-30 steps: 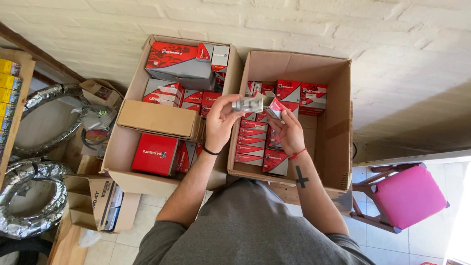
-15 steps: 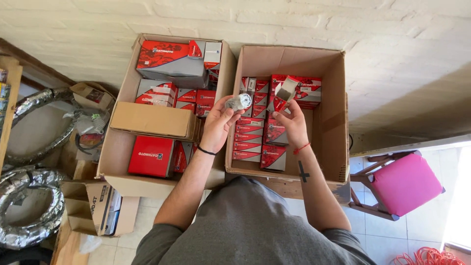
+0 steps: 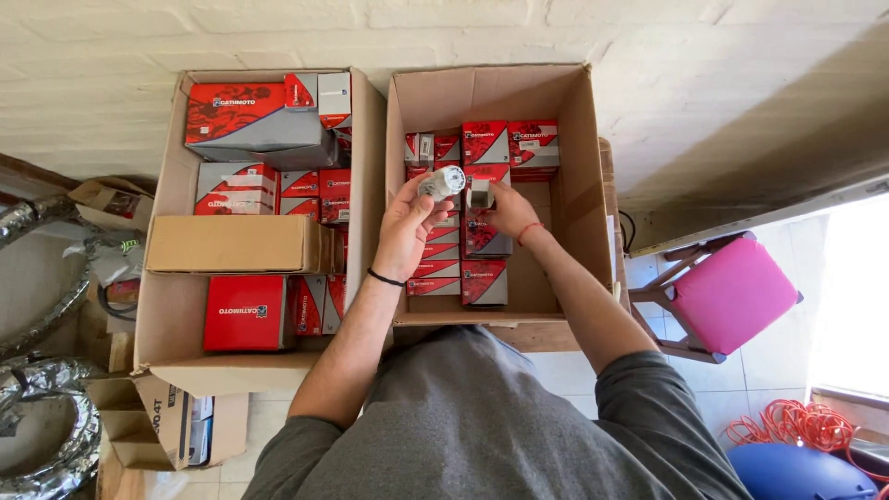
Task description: The person picks up a small cardboard box from a wooden shelf, carries it over to a larger box filled with smaller parts, opens it to check the contents (a metal bearing and mechanical component), and then places the small box into the larger one. The person then picks up several individual smaller red boxes from a shelf and places them into the larger box, organizing them.
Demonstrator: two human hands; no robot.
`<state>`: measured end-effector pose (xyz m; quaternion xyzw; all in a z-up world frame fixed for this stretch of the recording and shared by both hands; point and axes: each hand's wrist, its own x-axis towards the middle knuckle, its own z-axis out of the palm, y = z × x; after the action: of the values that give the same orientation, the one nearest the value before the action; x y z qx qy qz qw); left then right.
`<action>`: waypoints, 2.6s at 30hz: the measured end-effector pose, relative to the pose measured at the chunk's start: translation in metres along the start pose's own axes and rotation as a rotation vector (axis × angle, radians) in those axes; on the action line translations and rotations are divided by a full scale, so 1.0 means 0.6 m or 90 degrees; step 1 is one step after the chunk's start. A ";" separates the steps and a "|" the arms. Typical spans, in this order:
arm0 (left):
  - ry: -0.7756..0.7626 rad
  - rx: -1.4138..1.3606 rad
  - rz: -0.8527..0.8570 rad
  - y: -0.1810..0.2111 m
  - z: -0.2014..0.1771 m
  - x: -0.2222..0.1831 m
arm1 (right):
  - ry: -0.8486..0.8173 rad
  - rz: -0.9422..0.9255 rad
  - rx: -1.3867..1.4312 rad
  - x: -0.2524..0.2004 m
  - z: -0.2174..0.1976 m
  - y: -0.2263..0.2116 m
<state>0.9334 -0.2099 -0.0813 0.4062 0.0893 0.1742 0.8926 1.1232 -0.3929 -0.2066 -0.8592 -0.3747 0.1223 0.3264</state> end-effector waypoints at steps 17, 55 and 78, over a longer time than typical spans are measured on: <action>0.043 0.106 0.049 0.003 0.034 0.001 | 0.116 -0.025 0.120 0.012 -0.191 -0.060; 0.009 0.064 0.012 0.032 0.039 0.004 | 0.366 -0.424 0.166 -0.081 -0.235 -0.300; 0.036 0.091 0.009 0.036 0.036 -0.006 | 0.366 -0.464 -0.019 -0.093 -0.250 -0.300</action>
<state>0.9313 -0.2134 -0.0508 0.4645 0.1240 0.1850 0.8571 1.0513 -0.4124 0.0223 -0.6752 -0.5479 -0.2489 0.4266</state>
